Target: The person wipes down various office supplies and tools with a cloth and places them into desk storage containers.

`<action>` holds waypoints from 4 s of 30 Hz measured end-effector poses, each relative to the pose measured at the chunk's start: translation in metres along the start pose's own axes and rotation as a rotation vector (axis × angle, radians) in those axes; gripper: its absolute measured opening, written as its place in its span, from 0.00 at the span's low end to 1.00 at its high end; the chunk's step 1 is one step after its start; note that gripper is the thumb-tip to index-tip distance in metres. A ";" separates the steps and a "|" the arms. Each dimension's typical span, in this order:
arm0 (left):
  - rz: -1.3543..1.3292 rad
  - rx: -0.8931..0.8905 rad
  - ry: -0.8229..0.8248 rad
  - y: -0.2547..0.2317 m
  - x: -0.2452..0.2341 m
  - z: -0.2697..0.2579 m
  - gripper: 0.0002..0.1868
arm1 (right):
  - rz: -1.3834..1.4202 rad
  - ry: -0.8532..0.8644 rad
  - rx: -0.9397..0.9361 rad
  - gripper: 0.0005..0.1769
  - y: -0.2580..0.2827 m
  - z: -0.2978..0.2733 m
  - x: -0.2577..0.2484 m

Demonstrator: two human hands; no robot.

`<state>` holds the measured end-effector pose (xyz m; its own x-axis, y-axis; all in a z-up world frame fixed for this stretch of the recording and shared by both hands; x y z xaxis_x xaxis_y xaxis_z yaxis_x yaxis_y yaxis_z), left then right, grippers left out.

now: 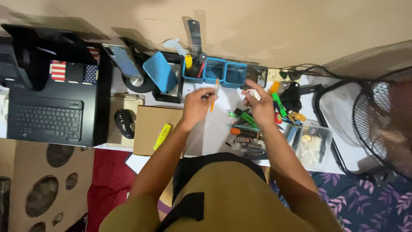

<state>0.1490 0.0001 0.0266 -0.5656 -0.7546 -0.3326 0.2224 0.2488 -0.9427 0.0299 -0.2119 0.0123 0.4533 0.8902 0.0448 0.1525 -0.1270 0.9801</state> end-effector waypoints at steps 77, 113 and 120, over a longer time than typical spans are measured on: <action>0.786 0.319 -0.047 0.036 0.000 0.064 0.16 | -1.152 -0.047 -0.369 0.24 0.024 0.053 0.016; 0.486 0.471 0.252 0.008 0.069 0.001 0.09 | -0.665 -0.301 -0.167 0.21 -0.038 -0.057 -0.121; 0.268 0.345 0.583 0.013 0.147 -0.030 0.11 | -0.563 -0.376 0.053 0.25 -0.070 -0.139 -0.131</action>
<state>0.0445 -0.0892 -0.0353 -0.7664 -0.2249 -0.6017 0.5957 0.1015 -0.7968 -0.1622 -0.2583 -0.0348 0.5658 0.6152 -0.5490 0.4929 0.2814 0.8233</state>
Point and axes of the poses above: each hand's wrist, its own z-axis towards the middle knuckle, its own x-axis out of the palm, y = z × x, the point moved 3 cm from there along z, towards the middle knuckle, and after that the axes turned 7 degrees about y, right-handed, at the moved point
